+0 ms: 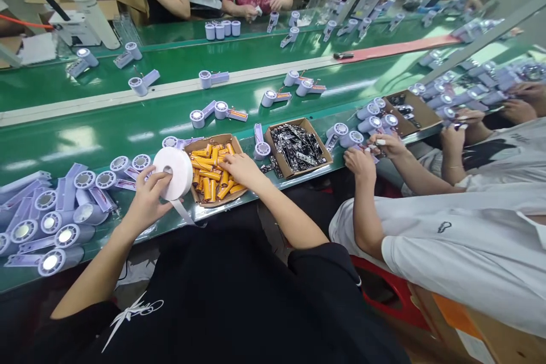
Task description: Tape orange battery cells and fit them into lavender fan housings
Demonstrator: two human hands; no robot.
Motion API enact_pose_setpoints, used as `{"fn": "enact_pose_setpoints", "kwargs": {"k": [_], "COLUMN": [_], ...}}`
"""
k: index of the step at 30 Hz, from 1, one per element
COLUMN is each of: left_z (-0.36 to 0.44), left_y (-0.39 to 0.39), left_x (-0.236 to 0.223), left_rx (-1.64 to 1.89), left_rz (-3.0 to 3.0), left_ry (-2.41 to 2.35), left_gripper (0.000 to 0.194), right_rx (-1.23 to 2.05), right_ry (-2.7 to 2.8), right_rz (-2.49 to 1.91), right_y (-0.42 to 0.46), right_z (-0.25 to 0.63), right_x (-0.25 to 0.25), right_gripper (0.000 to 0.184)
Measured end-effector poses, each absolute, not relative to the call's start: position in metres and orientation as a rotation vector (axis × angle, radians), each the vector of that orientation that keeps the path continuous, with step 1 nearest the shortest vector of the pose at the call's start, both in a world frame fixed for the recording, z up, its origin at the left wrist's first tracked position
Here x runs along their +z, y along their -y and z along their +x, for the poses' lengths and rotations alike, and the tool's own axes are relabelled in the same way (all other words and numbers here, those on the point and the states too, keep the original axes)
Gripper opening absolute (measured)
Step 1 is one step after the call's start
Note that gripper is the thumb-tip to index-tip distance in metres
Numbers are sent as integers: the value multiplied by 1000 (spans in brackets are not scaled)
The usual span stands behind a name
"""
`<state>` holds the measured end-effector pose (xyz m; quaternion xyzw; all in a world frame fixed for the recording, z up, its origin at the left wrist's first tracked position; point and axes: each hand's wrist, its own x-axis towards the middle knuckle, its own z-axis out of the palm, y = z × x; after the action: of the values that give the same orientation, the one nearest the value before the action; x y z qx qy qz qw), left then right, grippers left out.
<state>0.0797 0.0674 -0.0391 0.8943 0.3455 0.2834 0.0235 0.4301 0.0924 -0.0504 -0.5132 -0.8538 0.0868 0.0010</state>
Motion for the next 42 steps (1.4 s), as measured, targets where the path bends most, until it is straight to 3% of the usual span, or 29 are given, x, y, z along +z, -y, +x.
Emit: {"fn": "enact_pose_setpoints", "kwargs": {"k": [3, 7, 13, 22, 27, 34, 38, 42], "left_z": [83, 80, 88, 101, 103, 97, 109, 131], "left_y": [-62, -53, -40, -37, -32, -45, -29, 0], "left_x": [-38, -38, -38, -27, -26, -18, -28, -42], "left_rx": [797, 713, 636, 626, 621, 624, 530, 426], "left_rz": [2772, 2811, 2857, 2976, 3019, 3066, 3001, 2938], "left_ry": [-1028, -1007, -979, -961, -1043, -960, -999, -693], "left_gripper": [74, 67, 56, 51, 44, 59, 53, 53], "right_rx": [344, 531, 986, 789, 1077, 1627, 1400, 1066], "right_ry": [2619, 1935, 1141, 1034, 921, 1141, 892, 546], "right_rz": [-1633, -1496, -1205, -1368, -1319, -1071, -1090, -1121], "right_y": [-94, -82, -39, -10, 1, -33, -27, -17], "right_z": [438, 460, 431, 369, 357, 405, 388, 417], "right_x": [-49, -36, -16, -23, -40, -15, -37, -62], "right_gripper": [36, 22, 49, 41, 55, 73, 59, 53]}}
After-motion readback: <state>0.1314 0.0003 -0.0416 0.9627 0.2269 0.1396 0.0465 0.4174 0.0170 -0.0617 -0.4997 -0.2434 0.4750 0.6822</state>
